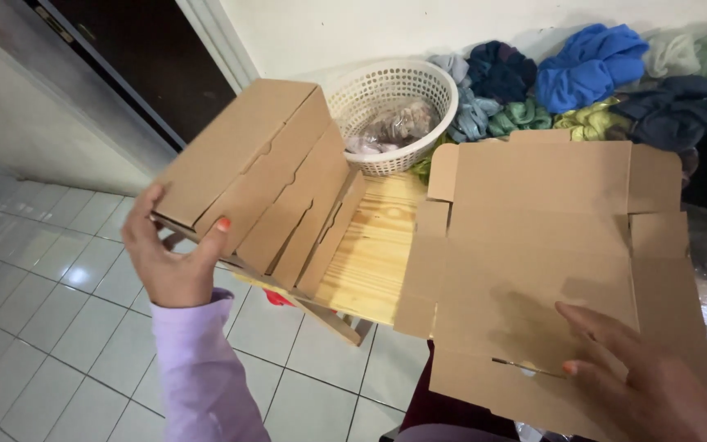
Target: Assembling cardboard boxes and packing them with fabric scrunchies
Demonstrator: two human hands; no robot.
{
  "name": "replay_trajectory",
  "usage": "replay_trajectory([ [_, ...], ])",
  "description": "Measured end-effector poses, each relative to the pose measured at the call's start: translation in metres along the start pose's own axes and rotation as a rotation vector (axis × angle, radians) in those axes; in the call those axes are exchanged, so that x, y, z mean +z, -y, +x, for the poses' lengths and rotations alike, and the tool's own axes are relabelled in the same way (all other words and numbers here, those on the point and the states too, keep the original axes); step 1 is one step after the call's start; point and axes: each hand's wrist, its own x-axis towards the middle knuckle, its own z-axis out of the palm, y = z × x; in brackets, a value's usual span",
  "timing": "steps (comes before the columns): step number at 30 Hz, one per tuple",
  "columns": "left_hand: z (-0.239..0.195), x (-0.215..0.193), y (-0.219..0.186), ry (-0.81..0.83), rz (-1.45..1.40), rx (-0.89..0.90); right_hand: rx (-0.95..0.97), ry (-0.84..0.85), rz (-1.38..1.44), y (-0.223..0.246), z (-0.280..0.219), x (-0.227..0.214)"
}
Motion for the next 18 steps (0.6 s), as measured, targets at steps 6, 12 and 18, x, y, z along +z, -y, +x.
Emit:
replay_trajectory([
  [6,-0.008,0.009,0.018,0.031,-0.035,-0.150,0.040,0.152,-0.211,-0.001,0.006,-0.002],
  [12,-0.015,0.010,0.040,0.071,-0.113,-0.094,-0.350,0.067,-0.226,0.004,0.032,-0.007],
  [18,-0.024,0.014,0.093,-0.016,-0.578,-0.500,-0.859,0.100,-0.253,0.106,0.060,-0.008],
])
